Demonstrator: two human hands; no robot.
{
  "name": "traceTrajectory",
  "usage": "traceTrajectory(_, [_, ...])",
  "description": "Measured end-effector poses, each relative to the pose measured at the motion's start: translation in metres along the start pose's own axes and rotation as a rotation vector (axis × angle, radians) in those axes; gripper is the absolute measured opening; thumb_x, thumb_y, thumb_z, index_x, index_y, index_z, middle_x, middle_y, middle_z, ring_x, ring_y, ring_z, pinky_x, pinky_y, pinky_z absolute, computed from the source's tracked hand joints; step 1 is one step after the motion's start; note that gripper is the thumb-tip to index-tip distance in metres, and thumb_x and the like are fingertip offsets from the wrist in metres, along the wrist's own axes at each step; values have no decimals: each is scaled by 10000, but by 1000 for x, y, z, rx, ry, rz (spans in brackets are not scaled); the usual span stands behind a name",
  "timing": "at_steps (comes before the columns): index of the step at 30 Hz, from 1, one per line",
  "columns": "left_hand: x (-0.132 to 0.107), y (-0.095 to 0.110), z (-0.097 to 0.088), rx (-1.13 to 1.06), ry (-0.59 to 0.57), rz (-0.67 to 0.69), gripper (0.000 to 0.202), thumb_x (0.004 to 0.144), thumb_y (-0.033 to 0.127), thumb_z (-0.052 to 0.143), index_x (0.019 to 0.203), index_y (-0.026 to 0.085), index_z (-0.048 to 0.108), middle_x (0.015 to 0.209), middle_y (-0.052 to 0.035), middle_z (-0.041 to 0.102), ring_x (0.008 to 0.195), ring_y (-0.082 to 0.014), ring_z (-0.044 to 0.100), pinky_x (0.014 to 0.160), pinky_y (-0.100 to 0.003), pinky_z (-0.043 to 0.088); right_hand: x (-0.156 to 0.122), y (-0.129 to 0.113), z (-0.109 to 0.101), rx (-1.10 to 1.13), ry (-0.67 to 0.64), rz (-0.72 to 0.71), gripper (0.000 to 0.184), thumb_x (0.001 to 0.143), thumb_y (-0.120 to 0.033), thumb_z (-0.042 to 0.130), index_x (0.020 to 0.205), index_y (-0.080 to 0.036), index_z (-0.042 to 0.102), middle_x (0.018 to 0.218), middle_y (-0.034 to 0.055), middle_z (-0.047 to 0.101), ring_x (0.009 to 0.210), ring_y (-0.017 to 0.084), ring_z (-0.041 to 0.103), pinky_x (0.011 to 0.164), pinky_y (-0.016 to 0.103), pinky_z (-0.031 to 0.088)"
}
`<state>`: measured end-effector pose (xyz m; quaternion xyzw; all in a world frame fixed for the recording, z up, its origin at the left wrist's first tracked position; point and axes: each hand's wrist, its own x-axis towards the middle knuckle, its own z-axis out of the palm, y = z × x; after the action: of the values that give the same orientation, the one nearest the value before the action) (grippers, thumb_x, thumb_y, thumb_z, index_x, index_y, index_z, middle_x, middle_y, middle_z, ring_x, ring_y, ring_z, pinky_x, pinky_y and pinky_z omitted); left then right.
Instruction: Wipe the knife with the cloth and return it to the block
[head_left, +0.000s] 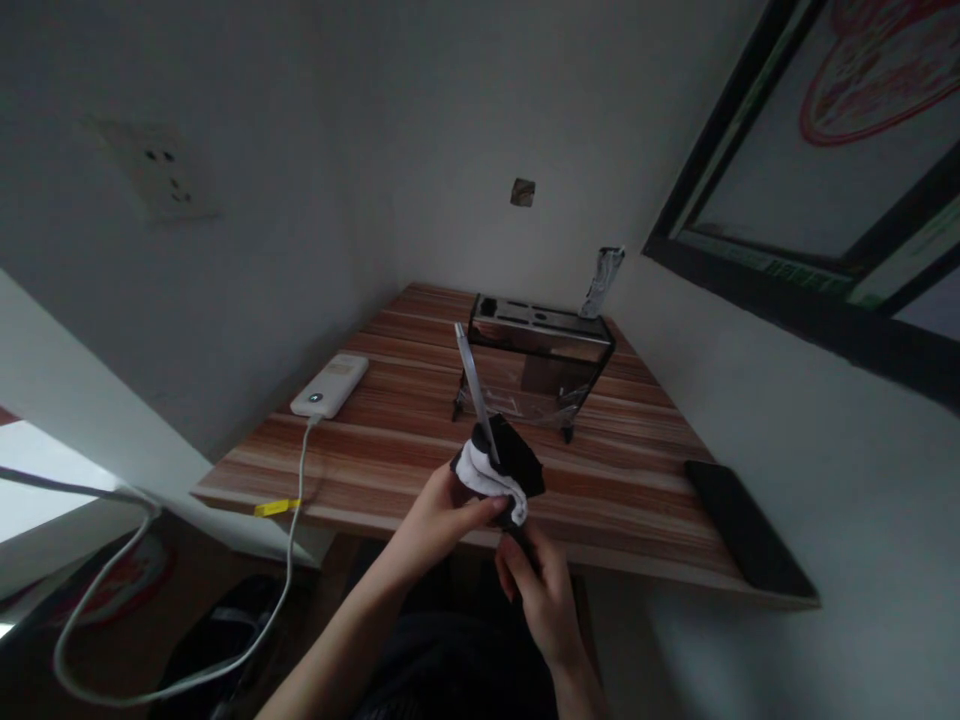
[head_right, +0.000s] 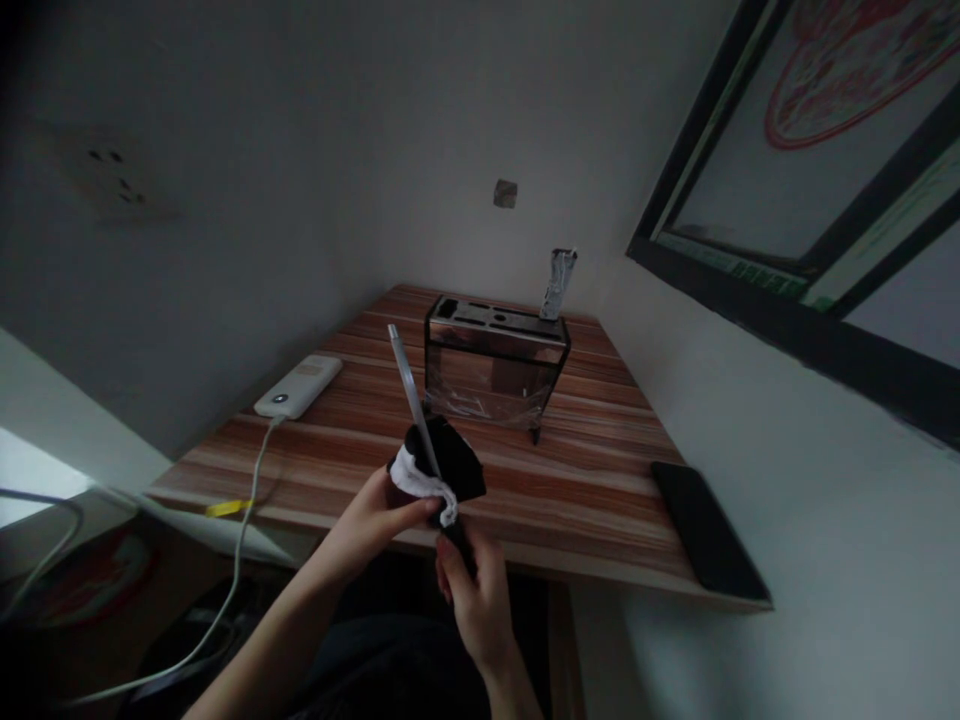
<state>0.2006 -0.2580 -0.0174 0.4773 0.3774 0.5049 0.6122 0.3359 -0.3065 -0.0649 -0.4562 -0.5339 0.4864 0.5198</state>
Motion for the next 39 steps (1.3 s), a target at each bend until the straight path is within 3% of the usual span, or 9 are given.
traceTrajectory(8, [0,-8,0,130,-7,86,372,639,255,778,979,161,662,986,-87,726,953,-234,660,832,-296,502,-1,6,0,9,15,22,391,865,-550,523,717,-188,517,501,-68,402,419,78,356,392,181,286])
traceTrajectory(11, [-1,-5,0,200,-31,67,310,670,273,754,945,156,672,950,-85,731,930,-238,665,815,-295,502,-2,7,0,27,-13,28,401,876,-545,509,692,-188,500,504,-63,417,418,74,361,394,180,283])
traceTrajectory(15, [-1,-2,2,292,20,97,288,666,257,749,926,155,677,917,-87,734,891,-245,669,778,-296,505,-2,8,0,24,-47,41,416,879,-552,501,690,-182,504,509,-58,436,420,72,380,402,177,289])
traceTrajectory(21, [-2,-7,0,364,62,136,257,668,244,744,909,167,695,884,-79,736,855,-236,670,727,-274,505,-3,7,3,-20,5,80,431,839,-592,527,714,-179,526,491,-69,416,375,64,346,350,165,257])
traceTrajectory(29, [-5,-9,6,215,88,101,302,659,251,746,921,138,647,900,-70,728,848,-203,670,732,-253,514,-4,7,3,-68,117,50,442,787,-602,592,835,-168,658,462,-67,405,363,77,332,320,176,233])
traceTrajectory(39, [-3,-4,11,73,156,87,307,592,233,778,849,124,651,858,-83,739,817,-215,687,733,-269,536,-3,14,-1,-102,103,5,415,822,-551,589,942,-171,706,467,-34,478,414,121,462,351,187,331])
